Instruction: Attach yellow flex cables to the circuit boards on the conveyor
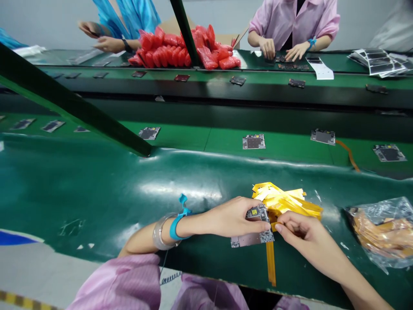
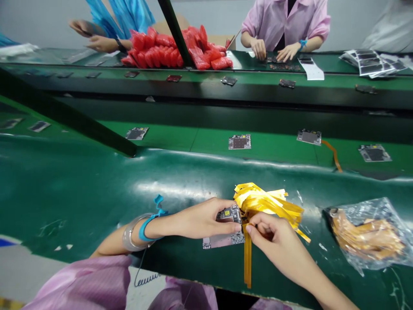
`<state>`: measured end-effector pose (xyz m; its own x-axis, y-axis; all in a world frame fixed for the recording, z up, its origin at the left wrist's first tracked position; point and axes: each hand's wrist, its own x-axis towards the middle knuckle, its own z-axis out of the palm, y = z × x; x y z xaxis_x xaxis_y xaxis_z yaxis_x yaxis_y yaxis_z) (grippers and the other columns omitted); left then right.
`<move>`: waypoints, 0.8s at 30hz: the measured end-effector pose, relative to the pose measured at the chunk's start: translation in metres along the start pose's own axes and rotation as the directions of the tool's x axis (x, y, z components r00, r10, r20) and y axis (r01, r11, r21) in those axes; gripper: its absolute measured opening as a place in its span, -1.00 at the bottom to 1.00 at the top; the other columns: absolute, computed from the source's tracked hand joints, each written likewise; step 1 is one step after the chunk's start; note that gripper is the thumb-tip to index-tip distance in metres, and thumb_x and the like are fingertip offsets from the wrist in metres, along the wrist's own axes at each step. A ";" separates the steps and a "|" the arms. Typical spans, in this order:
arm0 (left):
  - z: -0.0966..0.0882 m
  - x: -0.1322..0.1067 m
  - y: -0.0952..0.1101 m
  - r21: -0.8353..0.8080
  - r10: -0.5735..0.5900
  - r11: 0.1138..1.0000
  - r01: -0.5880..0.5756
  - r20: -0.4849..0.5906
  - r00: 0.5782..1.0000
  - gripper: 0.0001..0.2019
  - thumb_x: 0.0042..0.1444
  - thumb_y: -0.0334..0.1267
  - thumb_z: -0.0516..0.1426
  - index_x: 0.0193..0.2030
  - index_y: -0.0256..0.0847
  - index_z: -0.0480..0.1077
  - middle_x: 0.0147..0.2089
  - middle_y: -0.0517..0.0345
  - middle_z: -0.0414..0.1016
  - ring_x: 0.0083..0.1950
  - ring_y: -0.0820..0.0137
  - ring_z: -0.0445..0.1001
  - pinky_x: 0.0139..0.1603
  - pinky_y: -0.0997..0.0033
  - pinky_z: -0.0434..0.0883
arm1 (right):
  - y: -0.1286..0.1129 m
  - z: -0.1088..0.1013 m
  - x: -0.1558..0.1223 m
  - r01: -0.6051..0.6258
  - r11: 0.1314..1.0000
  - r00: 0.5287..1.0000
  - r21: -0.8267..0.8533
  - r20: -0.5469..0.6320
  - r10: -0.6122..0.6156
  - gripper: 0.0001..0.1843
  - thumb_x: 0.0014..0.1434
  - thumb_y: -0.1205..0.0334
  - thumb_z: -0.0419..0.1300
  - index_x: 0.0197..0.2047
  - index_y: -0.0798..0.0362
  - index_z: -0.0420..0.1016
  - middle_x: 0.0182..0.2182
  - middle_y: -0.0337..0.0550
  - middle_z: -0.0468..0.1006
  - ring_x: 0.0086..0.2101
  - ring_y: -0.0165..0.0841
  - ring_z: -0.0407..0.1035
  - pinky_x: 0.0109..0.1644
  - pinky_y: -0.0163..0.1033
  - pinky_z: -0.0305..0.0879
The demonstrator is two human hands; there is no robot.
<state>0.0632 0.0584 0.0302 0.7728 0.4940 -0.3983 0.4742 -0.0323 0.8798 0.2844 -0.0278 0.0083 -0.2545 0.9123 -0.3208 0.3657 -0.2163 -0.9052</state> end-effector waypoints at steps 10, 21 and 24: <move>0.001 0.000 -0.002 0.006 0.003 1.000 -0.003 0.002 1.000 -0.73 0.23 -0.11 0.09 -0.15 -0.30 0.43 -0.39 0.24 0.32 -0.42 0.51 0.16 -0.47 0.54 0.14 | 0.001 0.007 0.003 -0.093 0.954 0.994 0.286 0.076 0.074 -0.70 0.31 -0.02 0.21 -0.29 0.04 0.44 -0.40 -0.22 0.52 -0.34 -0.34 0.53 -0.17 -0.22 0.55; 0.000 0.001 -0.005 -0.062 -0.023 0.998 0.022 -0.010 1.000 -0.77 0.17 -0.10 0.15 -0.24 -0.26 0.36 -0.41 0.28 0.26 -0.42 0.52 0.15 -0.47 0.54 0.15 | 0.000 0.011 0.004 -0.112 0.888 0.994 0.447 0.032 0.109 -0.67 0.22 -0.06 0.33 -0.30 0.05 0.53 -0.41 -0.25 0.50 -0.34 -0.38 0.52 -0.14 -0.23 0.64; 0.001 0.003 -0.007 -0.095 -0.043 0.995 0.043 0.011 0.999 -0.76 0.17 -0.10 0.15 -0.33 -0.24 0.30 -0.46 0.31 0.19 -0.45 0.55 0.11 -0.51 0.55 0.10 | -0.001 0.011 0.004 -0.116 0.888 0.993 0.445 0.034 0.112 -0.68 0.21 -0.06 0.34 -0.32 0.04 0.53 -0.42 -0.26 0.49 -0.35 -0.40 0.51 -0.14 -0.25 0.63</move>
<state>0.0623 0.0589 0.0224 0.7566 0.4852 -0.4383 0.4653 0.0715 0.8823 0.2736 -0.0274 0.0048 -0.2421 0.8699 -0.4296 -0.0446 -0.4523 -0.8907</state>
